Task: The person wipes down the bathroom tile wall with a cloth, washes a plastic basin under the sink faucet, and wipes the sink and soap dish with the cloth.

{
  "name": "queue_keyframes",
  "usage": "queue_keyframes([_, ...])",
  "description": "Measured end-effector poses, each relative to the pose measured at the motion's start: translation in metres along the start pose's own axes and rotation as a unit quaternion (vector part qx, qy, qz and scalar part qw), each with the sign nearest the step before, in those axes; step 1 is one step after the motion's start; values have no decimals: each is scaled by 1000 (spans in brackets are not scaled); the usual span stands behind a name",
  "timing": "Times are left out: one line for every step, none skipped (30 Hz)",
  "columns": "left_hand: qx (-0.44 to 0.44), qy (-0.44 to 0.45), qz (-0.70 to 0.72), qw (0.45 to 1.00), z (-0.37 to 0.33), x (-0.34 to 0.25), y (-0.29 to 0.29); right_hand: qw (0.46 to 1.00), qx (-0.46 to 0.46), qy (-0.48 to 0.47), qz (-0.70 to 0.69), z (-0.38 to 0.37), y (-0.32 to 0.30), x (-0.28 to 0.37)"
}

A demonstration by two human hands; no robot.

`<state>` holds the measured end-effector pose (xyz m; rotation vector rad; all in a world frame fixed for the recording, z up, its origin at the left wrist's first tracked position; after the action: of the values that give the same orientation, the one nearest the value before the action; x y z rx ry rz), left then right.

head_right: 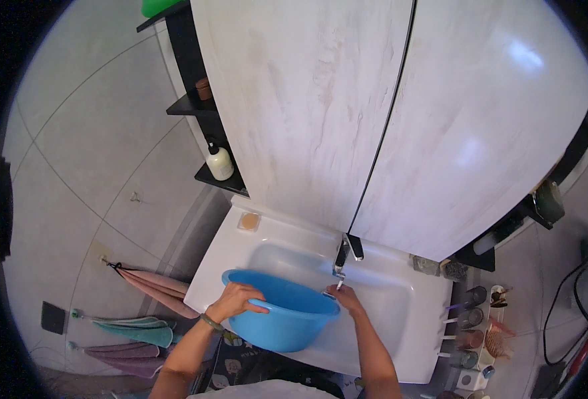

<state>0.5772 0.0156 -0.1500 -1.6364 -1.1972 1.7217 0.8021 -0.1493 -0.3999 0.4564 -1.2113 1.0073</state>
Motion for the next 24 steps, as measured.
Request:
queue_keyframes([1, -3, 0, 1000, -5, 1, 3, 991, -13, 5, -129, 2, 7, -2])
queue_keyframes([2, 0, -4, 1000, -7, 0, 6, 991, -7, 7, -131, 4, 10, 4])
queue_keyframes([4, 4, -8, 1000, -9, -1, 8, 989, 2, 21, -146, 8, 12, 7])
queue_keyframes([5, 1, -7, 1000, -12, -3, 10, 986, 8, 35, -160, 13, 11, 16])
queue_keyframes([-2, 3, -11, 1000, -16, -7, 11, 986, 11, 37, -161, 16, 8, 27])
queue_keyframes([-9, 5, -14, 1000, -18, -9, 12, 983, 30, 52, -172, 19, 9, 38])
queue_keyframes([-8, 6, -12, 1000, -21, -12, 15, 980, 45, 66, -184, 22, 6, 45])
queue_keyframes([-23, 14, -33, 999, -24, -15, 16, 980, 44, 67, -185, 18, -1, 50])
queue_keyframes([-38, 23, -55, 998, -25, -18, 17, 953, 62, 81, -287, 16, -1, 56])
queue_keyframes([-37, 23, -55, 998, -27, -19, 20, 915, 78, 92, -386, 13, 0, 62])
queue_keyframes([-62, 26, -59, 996, -27, -21, 18, 914, 78, 93, -387, 8, -5, 64])
queue_keyframes([-88, 29, -64, 994, -27, -22, 15, 890, 67, 127, -433, 5, -7, 61])
queue_keyframes([-87, 28, -65, 994, -27, -22, 18, 862, 57, 162, -477, 3, -6, 59])
queue_keyframes([-129, -5, -28, 991, -26, -14, 10, 859, 50, 175, -479, 2, -8, 60])
queue_keyframes([-171, -38, 8, 984, -23, -6, 2, 859, 51, 175, -479, -1, -11, 61])
queue_keyframes([-172, -39, 8, 984, -23, -8, 3, 865, 70, 168, -468, -3, -15, 66])
queue_keyframes([-190, -61, 6, 980, -21, -6, 0, 871, 89, 160, -457, -5, -17, 72])
queue_keyframes([-208, -83, 4, 975, -19, -4, -4, 871, 90, 160, -456, -8, -20, 76])
queue_keyframes([-209, -86, 2, 974, -17, -8, -8, 910, 84, 160, -372, -8, -24, 89])
queue_keyframes([-214, -91, 23, 972, -17, -15, -13, 942, 73, 158, -286, -7, -32, 94])
queue_keyframes([-218, -95, 44, 970, -18, -17, -16, 943, 72, 158, -285, -9, -34, 92])
queue_keyframes([-219, -95, 45, 970, -20, -15, -19, 971, 64, 150, -177, -13, -44, 90])
queue_keyframes([-214, -105, 63, 969, -23, -8, -22, 986, 54, 140, -67, -16, -54, 89])
queue_keyframes([-209, -115, 81, 968, -28, -3, -23, 987, 53, 140, -66, -15, -57, 89])
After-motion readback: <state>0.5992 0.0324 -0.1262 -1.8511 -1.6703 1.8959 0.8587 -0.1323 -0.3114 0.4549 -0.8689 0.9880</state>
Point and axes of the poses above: each hand's wrist, its own z-axis away from the middle knuckle, its own y-axis out of the palm, x = y × z, the point moved 10 cm from there along -z, towards the middle knuckle, and after that the axes turned 8 degrees about -y, right-handed, at the moved point
